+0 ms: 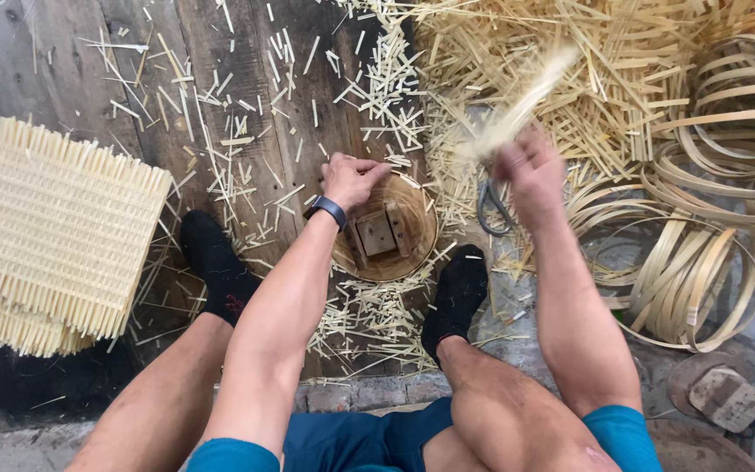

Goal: The person trims excess bamboo strips from a woven mat using shears and fits a circular bamboo frame onto the mat by hand.

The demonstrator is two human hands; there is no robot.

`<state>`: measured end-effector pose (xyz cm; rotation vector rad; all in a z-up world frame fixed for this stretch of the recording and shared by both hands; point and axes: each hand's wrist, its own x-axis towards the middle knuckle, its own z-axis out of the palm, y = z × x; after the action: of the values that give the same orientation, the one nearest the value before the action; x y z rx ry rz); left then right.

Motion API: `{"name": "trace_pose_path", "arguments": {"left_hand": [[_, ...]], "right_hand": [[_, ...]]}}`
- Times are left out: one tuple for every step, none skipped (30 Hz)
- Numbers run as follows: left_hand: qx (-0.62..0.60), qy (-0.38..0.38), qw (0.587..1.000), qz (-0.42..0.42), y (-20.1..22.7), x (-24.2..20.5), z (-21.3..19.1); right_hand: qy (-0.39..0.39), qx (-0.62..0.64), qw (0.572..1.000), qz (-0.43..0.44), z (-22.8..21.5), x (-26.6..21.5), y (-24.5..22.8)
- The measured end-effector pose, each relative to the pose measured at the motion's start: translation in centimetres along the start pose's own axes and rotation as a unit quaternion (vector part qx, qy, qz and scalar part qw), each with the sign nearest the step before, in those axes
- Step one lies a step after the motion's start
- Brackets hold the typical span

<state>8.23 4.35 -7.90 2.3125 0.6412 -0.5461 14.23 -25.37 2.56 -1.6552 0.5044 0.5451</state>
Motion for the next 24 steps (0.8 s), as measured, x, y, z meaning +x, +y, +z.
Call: {"name": "trace_pose_path", "arguments": {"left_hand": [[-0.002,-0.001,1.0,0.001,-0.2,0.1,0.5],[-0.015,-0.008,1.0,-0.008,-0.2,0.3,0.9],[-0.027,-0.015,0.999,-0.017,-0.2,0.5,1.2],[-0.031,-0.015,0.999,-0.016,0.0,0.7,1.4],[-0.023,-0.017,0.999,-0.018,0.2,0.9,1.5],[-0.015,-0.018,0.999,-0.024,0.1,0.7,1.7],[-0.019,-0.018,0.999,-0.028,0.2,0.9,2.0],[-0.009,-0.008,1.0,-0.007,0.2,1.2,2.2],[0.002,0.001,1.0,0.013,0.0,1.2,2.4],[0.001,0.0,1.0,0.012,0.0,1.2,2.4],[0.0,0.0,1.0,0.02,0.0,1.0,2.2],[-0.003,0.002,1.0,0.029,0.2,1.0,2.2],[-0.006,0.003,1.0,0.029,0.6,1.1,2.0],[-0.005,-0.009,1.0,0.016,0.7,1.0,1.9],[-0.004,-0.02,1.0,0.003,0.7,0.9,1.9],[-0.004,-0.017,1.0,0.004,0.8,0.9,1.8],[-0.021,-0.008,1.0,-0.004,0.9,0.8,1.9],[-0.038,0.002,0.999,-0.012,0.7,0.9,1.9],[-0.039,0.006,0.999,-0.011,-0.1,0.9,1.7],[-0.119,0.086,0.988,0.047,-1.8,0.4,1.2],[-0.197,0.165,0.961,0.105,-3.8,-0.2,0.7],[-0.113,0.167,0.978,0.058,-6.0,-1.3,0.3],[-0.029,0.168,0.985,0.011,-8.2,-2.6,0.0],[-0.094,0.099,0.988,-0.065,-10.2,-3.6,-0.1]], "right_hand": [[0.001,-0.001,1.0,0.0,0.2,0.4,0.2],[-0.004,-0.091,0.996,-0.005,0.8,0.9,0.7],[-0.01,-0.179,0.984,-0.009,1.5,1.2,1.4],[-0.086,-0.269,0.958,0.043,2.7,1.0,2.8],[-0.16,-0.354,0.917,0.096,3.7,0.4,4.6],[-0.17,-0.332,0.924,0.087,4.6,-0.2,6.7],[-0.18,-0.309,0.931,0.078,5.4,-0.2,8.8],[-0.184,-0.312,0.928,0.082,5.6,0.2,10.5],[-0.162,-0.249,0.952,0.074,5.4,0.7,12.1],[-0.133,-0.184,0.972,0.062,5.3,1.3,13.3],[-0.133,-0.185,0.972,0.063,5.4,1.6,14.4],[-0.121,-0.206,0.97,0.033,5.4,2.0,15.0],[-0.11,-0.227,0.968,0.003,5.3,2.2,15.3],[-0.11,-0.229,0.967,0.004,5.2,2.1,15.5],[-0.115,-0.194,0.974,0.017,5.1,1.9,15.3],[-0.119,-0.157,0.98,0.027,5.4,1.8,14.8],[-0.12,-0.157,0.98,0.024,5.2,1.5,14.0],[-0.136,-0.186,0.971,0.058,4.8,1.1,13.1],[-0.151,-0.215,0.96,0.092,4.6,0.6,12.4],[-0.155,-0.215,0.96,0.09,4.6,-0.2,12.3],[-0.161,-0.211,0.96,0.085,4.3,-0.9,12.4],[-0.167,-0.206,0.961,0.078,4.0,-1.3,12.7],[-0.171,-0.205,0.961,0.077,4.2,-1.4,13.2],[-0.18,-0.19,0.962,0.077,4.6,-1.6,14.0]]}}
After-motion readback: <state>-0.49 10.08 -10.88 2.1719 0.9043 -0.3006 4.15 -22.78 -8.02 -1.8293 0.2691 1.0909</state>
